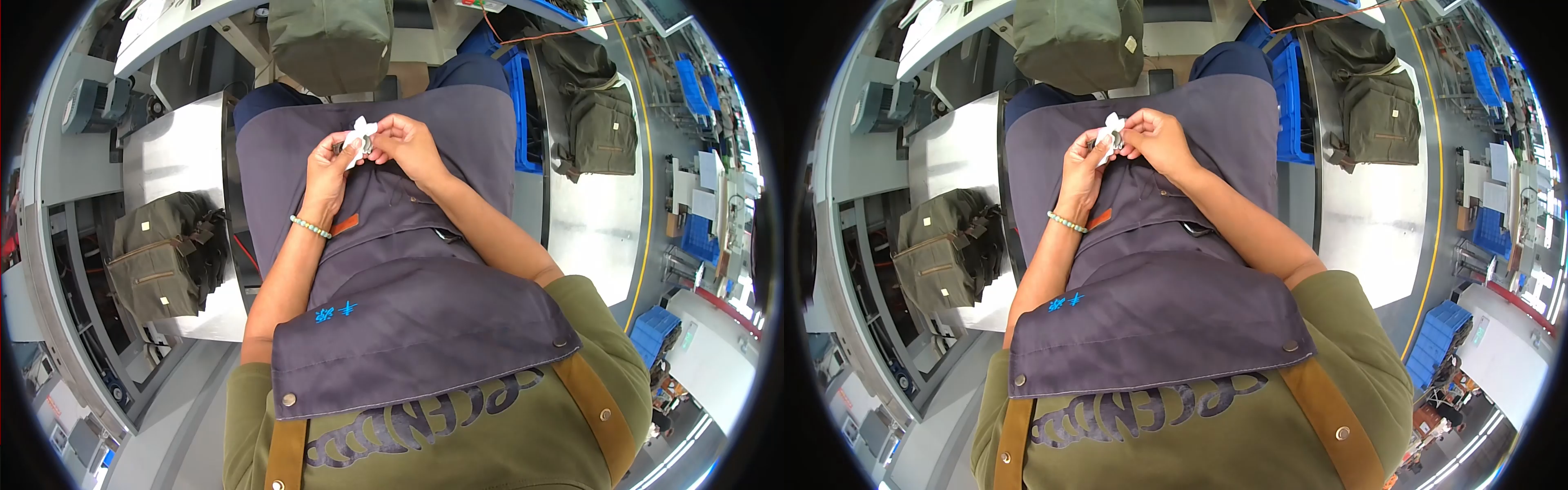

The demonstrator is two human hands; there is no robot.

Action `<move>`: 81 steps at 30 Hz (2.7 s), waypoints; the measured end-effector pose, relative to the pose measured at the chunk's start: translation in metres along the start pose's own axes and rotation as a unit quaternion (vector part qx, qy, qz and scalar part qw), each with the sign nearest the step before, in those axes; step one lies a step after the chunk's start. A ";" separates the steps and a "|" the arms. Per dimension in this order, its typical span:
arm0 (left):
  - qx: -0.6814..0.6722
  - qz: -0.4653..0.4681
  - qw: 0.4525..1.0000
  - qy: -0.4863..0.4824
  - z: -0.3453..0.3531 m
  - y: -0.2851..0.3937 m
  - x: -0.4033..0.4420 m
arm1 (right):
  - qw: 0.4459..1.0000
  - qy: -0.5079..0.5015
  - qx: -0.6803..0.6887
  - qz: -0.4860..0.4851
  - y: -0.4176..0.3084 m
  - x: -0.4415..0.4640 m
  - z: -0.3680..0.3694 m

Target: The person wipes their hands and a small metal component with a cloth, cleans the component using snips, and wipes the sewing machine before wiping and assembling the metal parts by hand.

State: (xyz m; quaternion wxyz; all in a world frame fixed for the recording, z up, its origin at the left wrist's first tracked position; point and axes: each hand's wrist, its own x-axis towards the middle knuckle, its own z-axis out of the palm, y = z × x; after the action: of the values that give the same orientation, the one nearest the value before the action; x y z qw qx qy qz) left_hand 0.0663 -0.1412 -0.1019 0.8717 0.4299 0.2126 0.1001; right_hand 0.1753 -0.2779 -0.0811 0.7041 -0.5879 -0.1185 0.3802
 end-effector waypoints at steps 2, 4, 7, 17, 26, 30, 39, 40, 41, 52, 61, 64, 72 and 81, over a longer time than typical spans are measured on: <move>0.034 0.009 0.999 -0.002 0.005 0.002 -0.001 | 0.999 -0.002 0.013 0.041 -0.003 0.001 -0.004; 0.066 0.019 0.998 -0.004 0.006 0.001 -0.001 | 0.996 -0.006 0.024 0.082 -0.007 0.001 -0.005; 0.061 0.011 0.998 -0.009 0.002 -0.005 0.000 | 0.991 -0.012 0.041 0.125 -0.009 -0.001 -0.001; 0.200 0.148 0.967 0.054 0.017 -0.004 -0.001 | 0.999 0.025 0.021 0.042 0.001 0.001 -0.002; 0.123 0.101 0.987 -0.014 0.011 0.001 -0.005 | 0.997 0.059 0.004 0.051 0.000 0.003 -0.004; 0.120 0.099 0.987 -0.035 0.011 0.001 -0.005 | 0.998 0.052 0.021 0.042 0.000 0.003 -0.004; 0.221 0.202 0.954 0.013 0.026 -0.001 -0.006 | 0.999 0.048 -0.007 0.008 0.003 0.001 -0.001; 0.221 0.201 0.954 0.014 0.026 0.000 -0.006 | 0.999 0.039 0.006 0.013 0.003 0.001 -0.001; 0.262 0.196 0.944 0.042 0.025 0.001 -0.007 | 0.999 0.038 0.007 0.013 0.003 0.001 -0.001; 0.494 0.260 0.822 0.108 0.023 0.007 -0.008 | 0.999 -0.022 -0.022 -0.006 -0.001 -0.006 0.007; 0.175 0.206 0.958 0.093 0.020 0.001 -0.003 | 0.990 -0.018 0.123 0.061 -0.008 -0.004 -0.001; 0.157 0.188 0.964 0.100 0.023 0.005 -0.006 | 0.993 -0.030 0.117 0.015 -0.010 -0.007 0.001; 0.217 0.187 0.954 0.093 0.020 0.003 -0.007 | 0.975 -0.007 -0.140 -0.175 -0.011 -0.011 0.010; 0.167 0.154 0.971 0.074 0.021 0.003 -0.006 | 0.987 -0.032 -0.073 -0.142 -0.003 -0.006 0.004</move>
State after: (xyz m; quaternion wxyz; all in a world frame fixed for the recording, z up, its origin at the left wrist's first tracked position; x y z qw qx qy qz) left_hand 0.0709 -0.1563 -0.0867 0.7436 0.5880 0.2218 0.2282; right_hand 0.1701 -0.2792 -0.0756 0.7022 -0.6022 -0.2507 0.2855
